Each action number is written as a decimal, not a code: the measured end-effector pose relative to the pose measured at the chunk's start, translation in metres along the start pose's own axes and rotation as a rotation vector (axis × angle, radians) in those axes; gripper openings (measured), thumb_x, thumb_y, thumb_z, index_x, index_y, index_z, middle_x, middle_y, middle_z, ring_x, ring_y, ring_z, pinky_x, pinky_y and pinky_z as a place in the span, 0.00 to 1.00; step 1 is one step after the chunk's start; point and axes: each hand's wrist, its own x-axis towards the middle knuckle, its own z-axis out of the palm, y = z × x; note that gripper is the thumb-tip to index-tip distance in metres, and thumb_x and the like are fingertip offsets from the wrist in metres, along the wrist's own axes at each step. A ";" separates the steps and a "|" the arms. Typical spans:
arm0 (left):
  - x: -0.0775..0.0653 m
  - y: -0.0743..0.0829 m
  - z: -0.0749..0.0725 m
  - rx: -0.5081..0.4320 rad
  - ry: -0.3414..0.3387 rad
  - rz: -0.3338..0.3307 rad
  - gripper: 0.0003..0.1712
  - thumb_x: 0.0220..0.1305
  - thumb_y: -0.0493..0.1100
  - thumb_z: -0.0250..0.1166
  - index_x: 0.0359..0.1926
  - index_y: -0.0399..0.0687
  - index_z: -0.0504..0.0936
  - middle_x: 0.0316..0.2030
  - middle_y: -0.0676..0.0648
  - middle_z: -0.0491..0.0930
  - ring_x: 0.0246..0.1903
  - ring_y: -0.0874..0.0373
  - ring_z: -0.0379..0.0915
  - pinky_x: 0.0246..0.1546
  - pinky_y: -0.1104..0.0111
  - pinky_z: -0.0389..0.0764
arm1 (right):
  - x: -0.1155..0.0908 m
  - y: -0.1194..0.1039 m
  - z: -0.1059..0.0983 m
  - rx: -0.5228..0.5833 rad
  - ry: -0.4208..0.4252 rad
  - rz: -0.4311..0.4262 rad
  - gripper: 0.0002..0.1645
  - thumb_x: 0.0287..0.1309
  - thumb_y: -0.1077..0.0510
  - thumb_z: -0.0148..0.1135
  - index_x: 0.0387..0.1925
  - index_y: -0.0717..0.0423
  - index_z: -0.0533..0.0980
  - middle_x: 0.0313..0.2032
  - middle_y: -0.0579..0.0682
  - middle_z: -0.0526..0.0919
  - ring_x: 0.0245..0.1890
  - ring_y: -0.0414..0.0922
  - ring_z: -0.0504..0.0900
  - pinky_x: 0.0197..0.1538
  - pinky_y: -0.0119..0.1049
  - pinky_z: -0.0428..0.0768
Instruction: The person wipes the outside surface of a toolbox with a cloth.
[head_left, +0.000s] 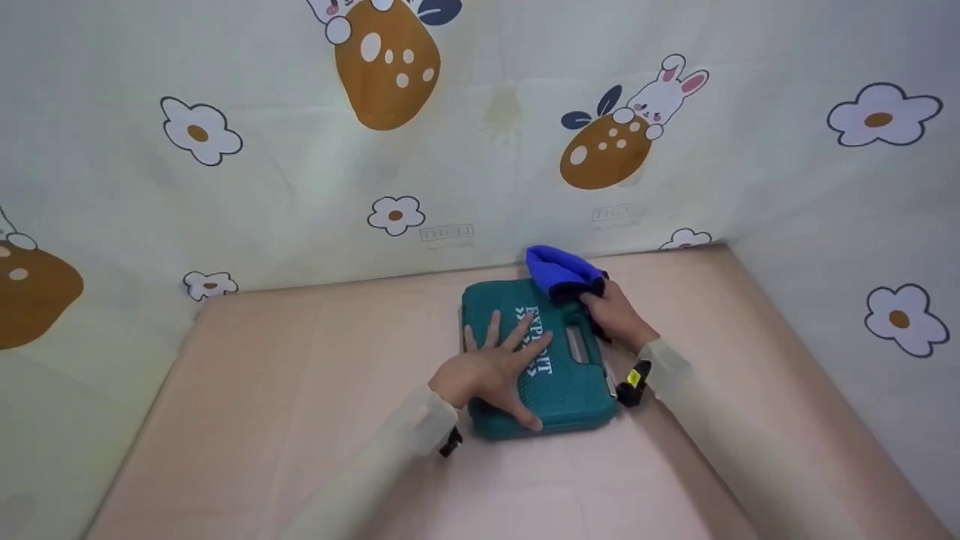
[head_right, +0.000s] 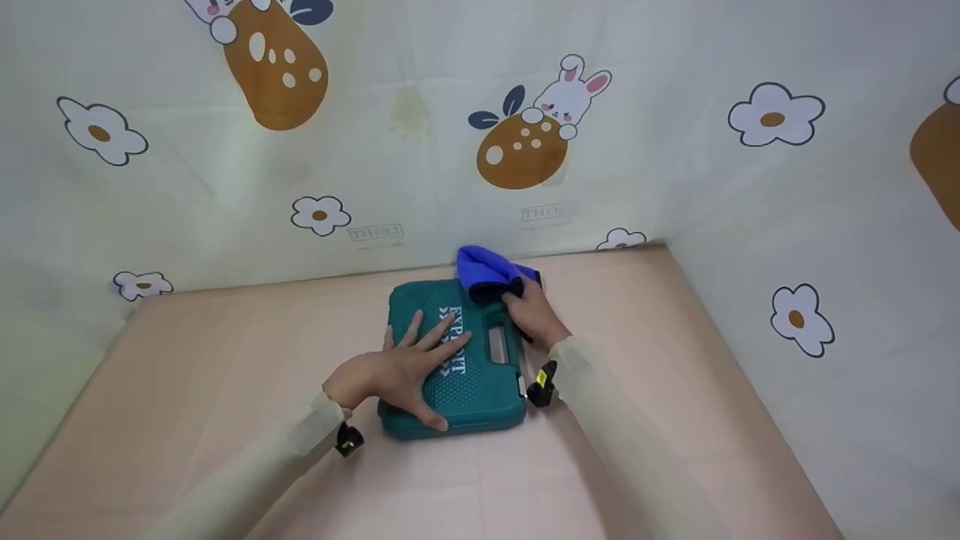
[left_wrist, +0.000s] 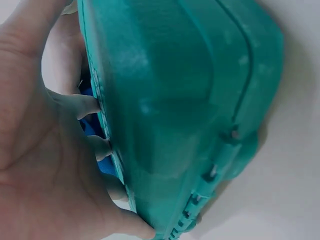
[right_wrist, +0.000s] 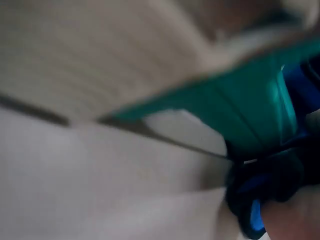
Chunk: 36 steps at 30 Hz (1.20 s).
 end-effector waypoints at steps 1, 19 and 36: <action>0.000 0.001 0.000 0.012 -0.003 -0.001 0.76 0.40 0.81 0.73 0.81 0.75 0.35 0.79 0.52 0.22 0.74 0.35 0.14 0.64 0.30 0.30 | 0.000 0.001 -0.002 0.004 -0.003 0.004 0.27 0.72 0.63 0.46 0.69 0.67 0.63 0.54 0.60 0.74 0.48 0.52 0.73 0.53 0.44 0.71; -0.001 0.001 0.002 0.005 0.044 0.031 0.78 0.38 0.79 0.76 0.82 0.70 0.38 0.80 0.49 0.24 0.73 0.33 0.15 0.62 0.28 0.30 | -0.061 0.012 -0.009 0.070 -0.118 -0.072 0.27 0.69 0.71 0.43 0.68 0.71 0.65 0.56 0.58 0.75 0.54 0.52 0.70 0.64 0.45 0.63; -0.001 0.001 0.004 0.001 0.071 0.044 0.77 0.38 0.80 0.73 0.82 0.69 0.39 0.80 0.49 0.25 0.73 0.32 0.16 0.62 0.28 0.29 | -0.133 0.015 -0.004 0.164 -0.121 0.005 0.13 0.73 0.67 0.48 0.54 0.66 0.70 0.46 0.55 0.74 0.51 0.53 0.72 0.54 0.39 0.67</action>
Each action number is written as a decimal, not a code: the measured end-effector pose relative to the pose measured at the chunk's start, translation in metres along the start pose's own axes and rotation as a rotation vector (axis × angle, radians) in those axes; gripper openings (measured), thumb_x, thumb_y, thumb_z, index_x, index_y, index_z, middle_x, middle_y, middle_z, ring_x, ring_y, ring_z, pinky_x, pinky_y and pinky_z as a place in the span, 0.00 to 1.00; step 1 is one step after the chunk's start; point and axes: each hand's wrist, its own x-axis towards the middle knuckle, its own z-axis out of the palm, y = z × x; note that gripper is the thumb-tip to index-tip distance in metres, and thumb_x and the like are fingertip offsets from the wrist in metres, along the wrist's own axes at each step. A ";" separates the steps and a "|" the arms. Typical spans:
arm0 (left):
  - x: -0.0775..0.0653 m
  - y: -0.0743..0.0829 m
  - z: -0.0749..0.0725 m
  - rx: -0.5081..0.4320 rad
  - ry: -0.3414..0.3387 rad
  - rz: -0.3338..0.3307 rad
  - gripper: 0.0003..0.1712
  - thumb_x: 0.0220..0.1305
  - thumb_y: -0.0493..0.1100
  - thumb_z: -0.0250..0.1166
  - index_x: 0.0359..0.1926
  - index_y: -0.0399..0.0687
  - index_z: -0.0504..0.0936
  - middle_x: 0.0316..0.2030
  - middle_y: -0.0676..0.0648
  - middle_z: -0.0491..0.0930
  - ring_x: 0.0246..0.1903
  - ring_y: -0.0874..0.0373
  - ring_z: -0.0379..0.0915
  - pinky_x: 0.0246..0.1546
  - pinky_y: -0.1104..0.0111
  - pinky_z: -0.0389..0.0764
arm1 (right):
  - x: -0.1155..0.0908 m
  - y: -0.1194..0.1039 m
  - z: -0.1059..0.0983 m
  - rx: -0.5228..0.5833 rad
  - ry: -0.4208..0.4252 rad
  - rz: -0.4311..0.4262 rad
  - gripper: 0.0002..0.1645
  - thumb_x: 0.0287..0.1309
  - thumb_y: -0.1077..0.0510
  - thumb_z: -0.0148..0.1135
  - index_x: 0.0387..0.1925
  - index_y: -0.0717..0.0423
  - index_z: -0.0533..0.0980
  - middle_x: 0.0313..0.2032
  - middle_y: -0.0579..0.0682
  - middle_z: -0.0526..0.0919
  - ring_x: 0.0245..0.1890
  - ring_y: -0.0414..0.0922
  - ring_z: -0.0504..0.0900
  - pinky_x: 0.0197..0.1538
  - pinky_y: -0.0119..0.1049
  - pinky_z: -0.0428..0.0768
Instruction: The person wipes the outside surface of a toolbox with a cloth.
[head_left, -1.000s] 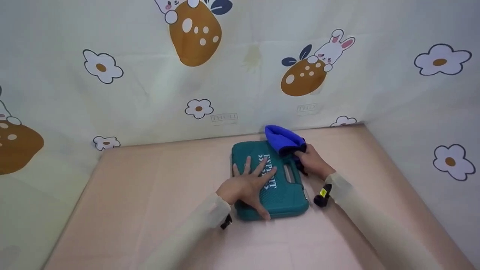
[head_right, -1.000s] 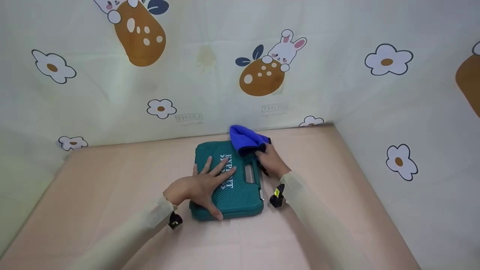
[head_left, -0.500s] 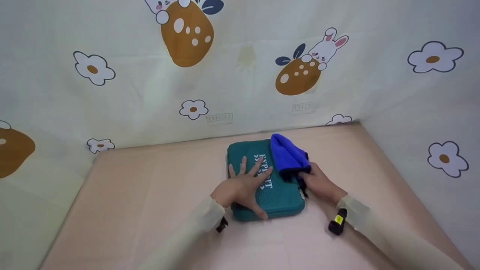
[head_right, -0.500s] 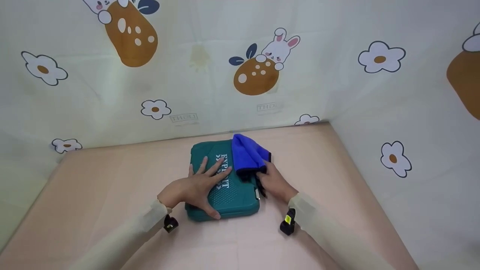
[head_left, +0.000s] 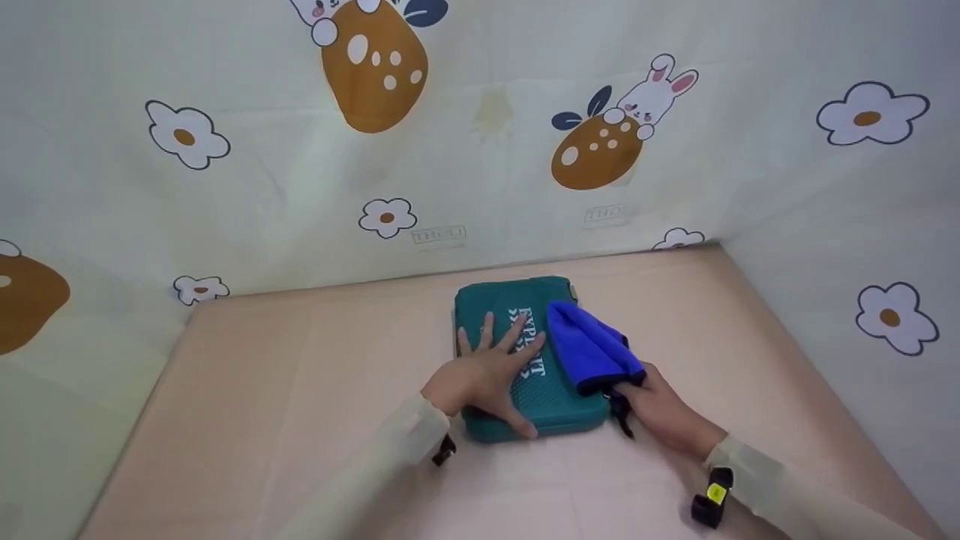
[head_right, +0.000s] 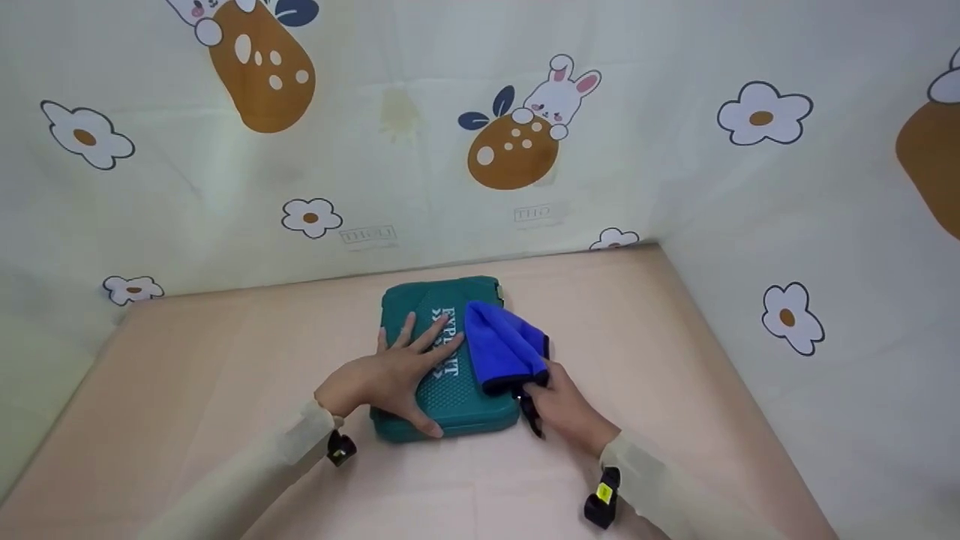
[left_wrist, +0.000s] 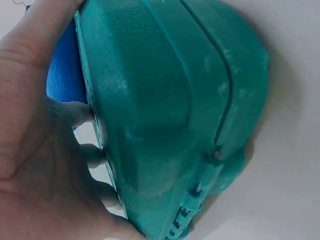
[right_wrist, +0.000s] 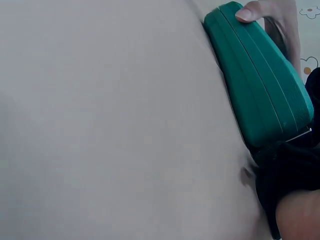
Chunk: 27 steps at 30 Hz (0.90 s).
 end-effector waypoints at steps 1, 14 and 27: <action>0.000 0.000 0.000 0.000 0.001 0.002 0.77 0.38 0.80 0.74 0.82 0.69 0.39 0.80 0.49 0.25 0.73 0.32 0.16 0.62 0.28 0.29 | -0.002 0.000 0.000 0.005 0.002 0.002 0.12 0.73 0.67 0.48 0.53 0.66 0.70 0.46 0.55 0.74 0.51 0.53 0.72 0.53 0.39 0.67; 0.003 0.002 0.001 0.029 0.005 -0.009 0.77 0.39 0.80 0.73 0.82 0.70 0.38 0.80 0.48 0.27 0.74 0.32 0.16 0.62 0.28 0.31 | -0.019 -0.003 0.005 0.069 0.067 0.110 0.16 0.71 0.65 0.52 0.56 0.67 0.66 0.51 0.57 0.72 0.54 0.52 0.69 0.57 0.35 0.68; 0.001 0.001 0.003 0.064 0.009 -0.021 0.77 0.38 0.82 0.71 0.82 0.70 0.37 0.80 0.49 0.26 0.74 0.32 0.18 0.63 0.28 0.33 | -0.041 -0.011 0.016 0.103 0.140 0.263 0.37 0.71 0.63 0.53 0.75 0.69 0.52 0.70 0.62 0.65 0.70 0.56 0.60 0.72 0.53 0.52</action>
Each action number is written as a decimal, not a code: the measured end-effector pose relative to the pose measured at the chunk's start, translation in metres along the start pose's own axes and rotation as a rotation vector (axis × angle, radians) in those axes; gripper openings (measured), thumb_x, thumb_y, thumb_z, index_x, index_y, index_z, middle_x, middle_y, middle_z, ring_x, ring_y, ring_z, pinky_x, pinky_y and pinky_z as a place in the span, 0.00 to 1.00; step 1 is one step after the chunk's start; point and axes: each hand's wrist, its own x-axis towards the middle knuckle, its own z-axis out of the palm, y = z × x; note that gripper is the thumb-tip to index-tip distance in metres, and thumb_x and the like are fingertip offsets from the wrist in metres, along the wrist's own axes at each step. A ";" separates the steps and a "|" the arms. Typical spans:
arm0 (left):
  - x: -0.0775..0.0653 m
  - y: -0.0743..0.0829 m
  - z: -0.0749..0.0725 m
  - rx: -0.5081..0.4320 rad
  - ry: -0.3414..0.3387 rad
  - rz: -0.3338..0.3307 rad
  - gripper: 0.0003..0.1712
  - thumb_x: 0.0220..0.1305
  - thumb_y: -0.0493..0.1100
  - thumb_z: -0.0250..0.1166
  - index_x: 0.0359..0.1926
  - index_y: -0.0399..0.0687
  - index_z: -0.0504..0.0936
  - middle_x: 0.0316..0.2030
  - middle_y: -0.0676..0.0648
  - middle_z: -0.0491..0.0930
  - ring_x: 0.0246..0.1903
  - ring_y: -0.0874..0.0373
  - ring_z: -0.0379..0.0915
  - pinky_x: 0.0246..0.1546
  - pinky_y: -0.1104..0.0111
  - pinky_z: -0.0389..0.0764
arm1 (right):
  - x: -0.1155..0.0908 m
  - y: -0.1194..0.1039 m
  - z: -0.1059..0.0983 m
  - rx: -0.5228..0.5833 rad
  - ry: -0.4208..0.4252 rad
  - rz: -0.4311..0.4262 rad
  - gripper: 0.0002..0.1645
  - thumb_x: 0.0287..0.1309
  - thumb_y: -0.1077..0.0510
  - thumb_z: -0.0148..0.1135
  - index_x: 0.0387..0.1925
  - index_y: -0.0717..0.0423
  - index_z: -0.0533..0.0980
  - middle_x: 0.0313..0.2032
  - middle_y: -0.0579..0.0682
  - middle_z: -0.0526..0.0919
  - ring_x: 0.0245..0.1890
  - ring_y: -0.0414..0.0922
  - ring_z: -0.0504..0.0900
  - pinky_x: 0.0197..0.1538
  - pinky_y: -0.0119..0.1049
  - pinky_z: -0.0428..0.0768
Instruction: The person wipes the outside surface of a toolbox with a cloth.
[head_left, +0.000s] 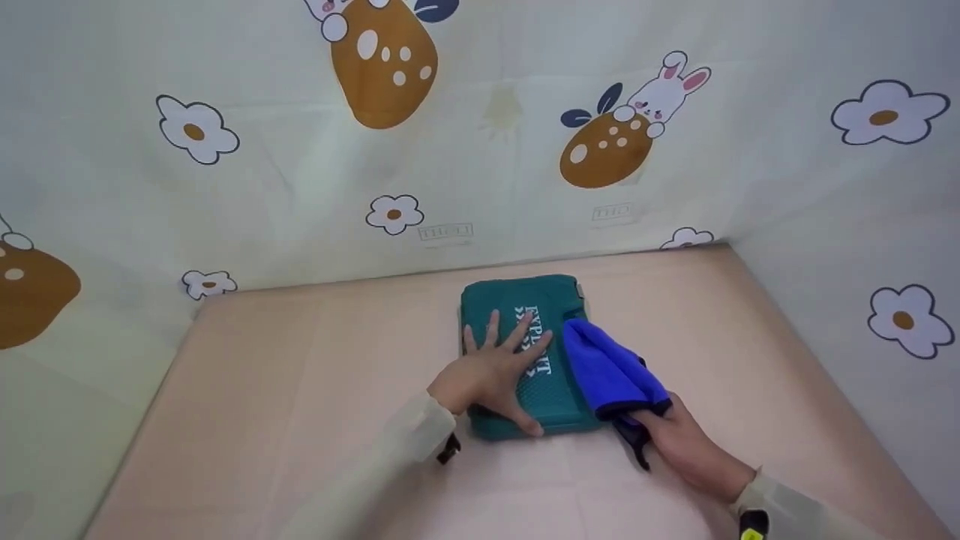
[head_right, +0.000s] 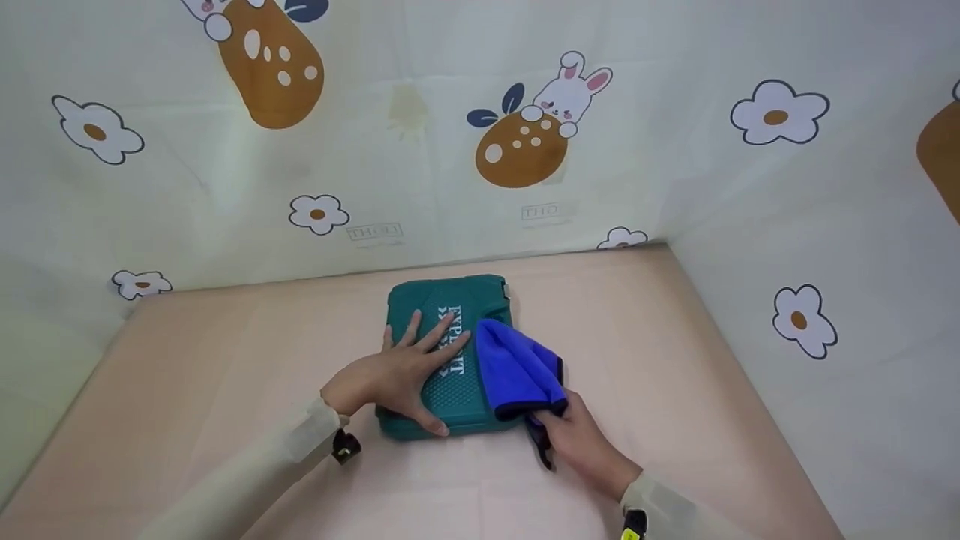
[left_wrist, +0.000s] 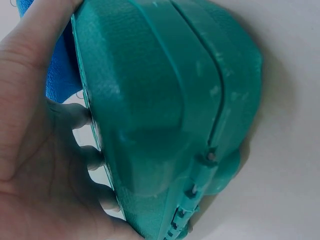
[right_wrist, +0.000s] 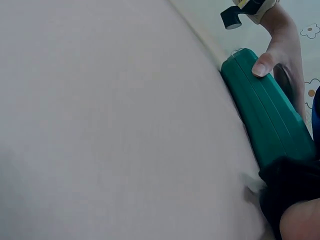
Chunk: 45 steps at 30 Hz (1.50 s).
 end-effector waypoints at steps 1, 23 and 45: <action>0.000 0.000 0.000 0.001 0.002 0.000 0.77 0.38 0.82 0.71 0.82 0.70 0.37 0.80 0.49 0.26 0.74 0.32 0.19 0.63 0.28 0.34 | -0.001 0.000 0.000 -0.001 0.006 0.002 0.36 0.71 0.63 0.53 0.74 0.70 0.53 0.69 0.62 0.66 0.69 0.56 0.61 0.72 0.53 0.53; -0.001 0.002 -0.001 -0.022 -0.005 -0.013 0.77 0.39 0.80 0.73 0.82 0.70 0.38 0.80 0.49 0.26 0.74 0.32 0.17 0.62 0.28 0.31 | -0.003 -0.004 0.009 -0.038 0.007 -0.026 0.33 0.71 0.65 0.52 0.72 0.70 0.55 0.66 0.62 0.68 0.67 0.56 0.64 0.72 0.53 0.53; 0.000 0.001 -0.001 -0.022 -0.037 -0.021 0.76 0.40 0.81 0.72 0.82 0.71 0.37 0.80 0.50 0.25 0.73 0.32 0.15 0.62 0.28 0.31 | 0.063 -0.020 0.002 -0.122 -0.065 -0.212 0.28 0.69 0.69 0.47 0.69 0.70 0.62 0.55 0.58 0.71 0.55 0.53 0.68 0.58 0.41 0.64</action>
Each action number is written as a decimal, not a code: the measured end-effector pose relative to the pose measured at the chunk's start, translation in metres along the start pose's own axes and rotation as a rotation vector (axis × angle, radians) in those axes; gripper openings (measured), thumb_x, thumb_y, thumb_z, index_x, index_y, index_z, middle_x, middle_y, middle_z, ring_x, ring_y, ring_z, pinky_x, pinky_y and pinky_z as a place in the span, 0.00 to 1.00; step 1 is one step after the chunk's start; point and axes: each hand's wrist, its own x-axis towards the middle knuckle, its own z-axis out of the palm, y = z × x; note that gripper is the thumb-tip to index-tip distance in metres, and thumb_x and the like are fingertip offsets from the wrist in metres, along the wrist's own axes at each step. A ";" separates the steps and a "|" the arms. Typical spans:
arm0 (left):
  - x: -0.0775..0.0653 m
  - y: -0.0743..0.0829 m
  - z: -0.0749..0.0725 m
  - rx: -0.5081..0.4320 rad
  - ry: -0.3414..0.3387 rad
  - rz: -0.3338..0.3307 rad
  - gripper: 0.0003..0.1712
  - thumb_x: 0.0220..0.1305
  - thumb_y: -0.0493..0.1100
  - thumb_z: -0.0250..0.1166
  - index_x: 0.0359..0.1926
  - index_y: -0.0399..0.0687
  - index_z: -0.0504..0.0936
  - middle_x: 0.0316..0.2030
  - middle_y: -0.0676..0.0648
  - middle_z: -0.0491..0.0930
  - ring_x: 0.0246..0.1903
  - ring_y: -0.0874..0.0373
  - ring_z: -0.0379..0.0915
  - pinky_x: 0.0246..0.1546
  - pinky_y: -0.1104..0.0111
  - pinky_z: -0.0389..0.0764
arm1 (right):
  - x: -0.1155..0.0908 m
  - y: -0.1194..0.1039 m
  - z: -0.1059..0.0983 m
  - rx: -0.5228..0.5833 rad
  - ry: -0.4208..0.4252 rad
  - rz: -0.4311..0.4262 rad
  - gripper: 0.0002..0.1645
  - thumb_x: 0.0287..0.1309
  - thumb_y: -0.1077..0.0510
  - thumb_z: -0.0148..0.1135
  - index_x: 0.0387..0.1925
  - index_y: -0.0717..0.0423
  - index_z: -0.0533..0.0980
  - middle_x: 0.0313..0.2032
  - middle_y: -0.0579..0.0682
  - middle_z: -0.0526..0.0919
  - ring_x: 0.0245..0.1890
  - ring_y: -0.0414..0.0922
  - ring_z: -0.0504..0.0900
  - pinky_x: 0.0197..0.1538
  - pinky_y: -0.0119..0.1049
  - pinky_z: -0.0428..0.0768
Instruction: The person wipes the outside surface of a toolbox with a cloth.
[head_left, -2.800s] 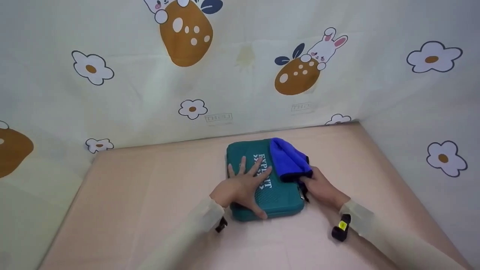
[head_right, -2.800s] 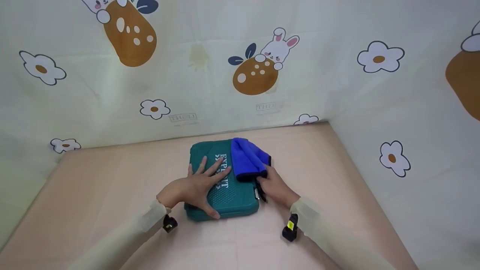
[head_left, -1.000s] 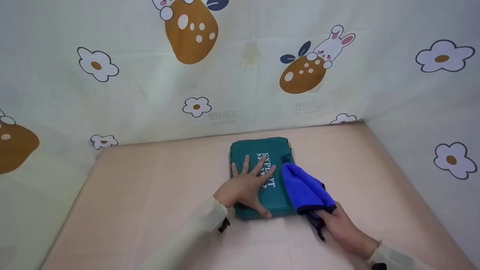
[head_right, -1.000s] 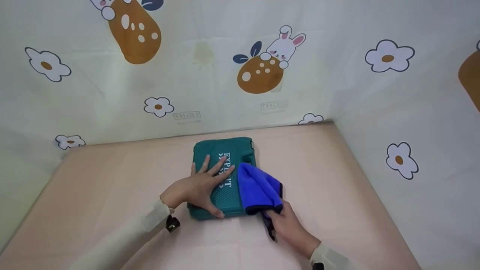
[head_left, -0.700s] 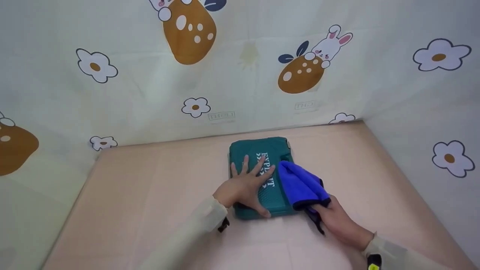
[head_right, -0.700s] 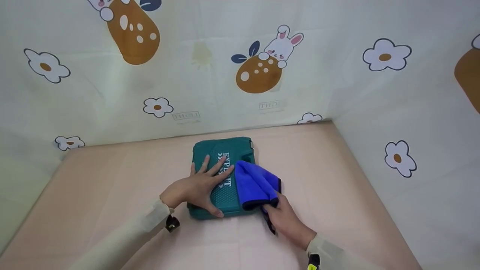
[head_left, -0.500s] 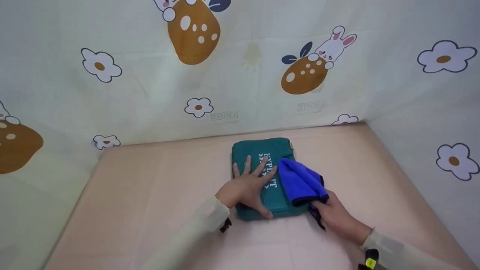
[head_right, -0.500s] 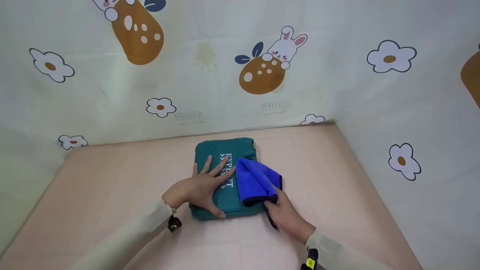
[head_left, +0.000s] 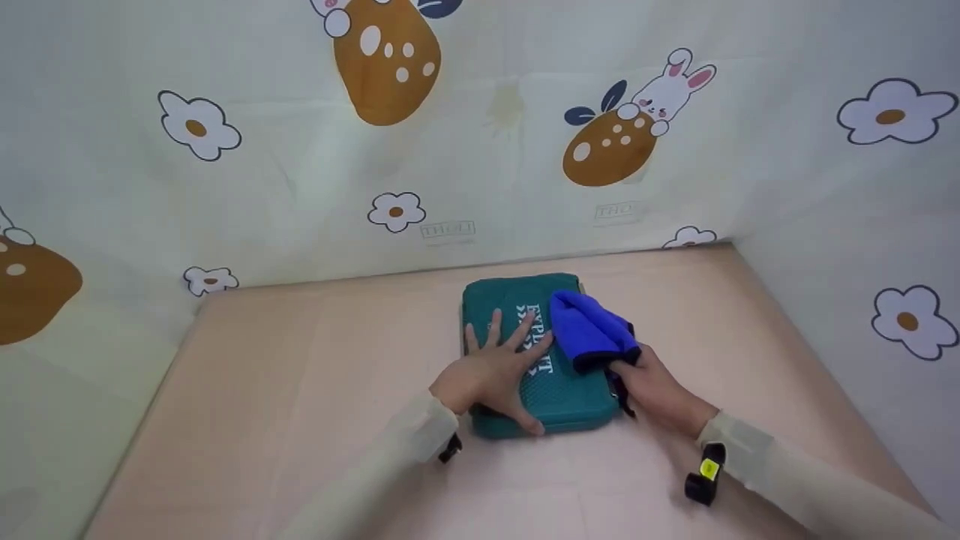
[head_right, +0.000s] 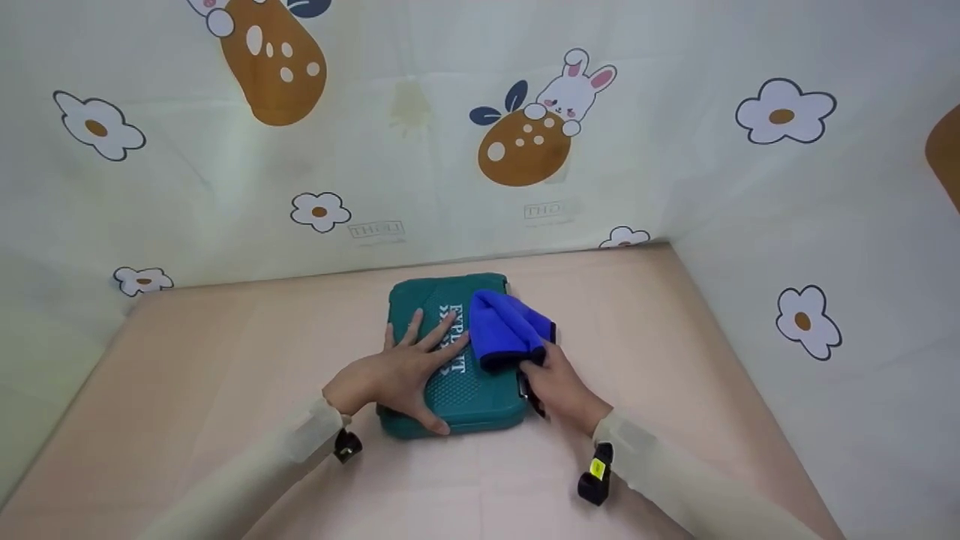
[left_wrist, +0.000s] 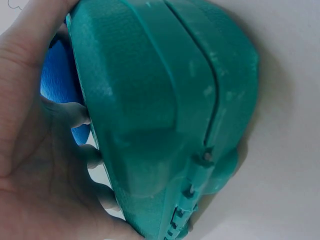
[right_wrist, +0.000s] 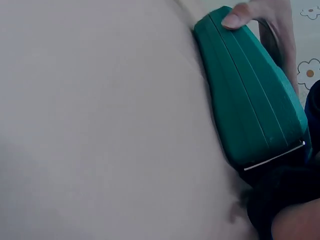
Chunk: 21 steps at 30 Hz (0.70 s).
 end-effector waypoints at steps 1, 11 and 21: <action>0.000 0.000 0.000 0.002 -0.001 -0.002 0.76 0.40 0.81 0.72 0.82 0.72 0.37 0.80 0.50 0.25 0.73 0.32 0.15 0.62 0.27 0.31 | 0.002 0.000 0.000 0.008 0.002 -0.002 0.29 0.68 0.70 0.47 0.69 0.70 0.62 0.56 0.58 0.71 0.56 0.53 0.68 0.59 0.42 0.64; 0.000 -0.003 0.001 -0.024 -0.002 -0.015 0.76 0.40 0.81 0.72 0.81 0.73 0.37 0.80 0.50 0.24 0.73 0.33 0.15 0.62 0.28 0.29 | 0.018 0.002 -0.005 -0.046 -0.038 -0.055 0.27 0.70 0.69 0.47 0.68 0.72 0.64 0.57 0.59 0.73 0.56 0.52 0.69 0.65 0.46 0.61; 0.008 -0.010 -0.004 -0.033 0.006 -0.025 0.75 0.40 0.81 0.71 0.81 0.74 0.37 0.80 0.50 0.24 0.74 0.33 0.15 0.62 0.28 0.29 | 0.036 0.002 -0.008 -0.094 -0.015 -0.076 0.27 0.68 0.70 0.48 0.67 0.74 0.65 0.58 0.60 0.75 0.56 0.53 0.70 0.66 0.49 0.62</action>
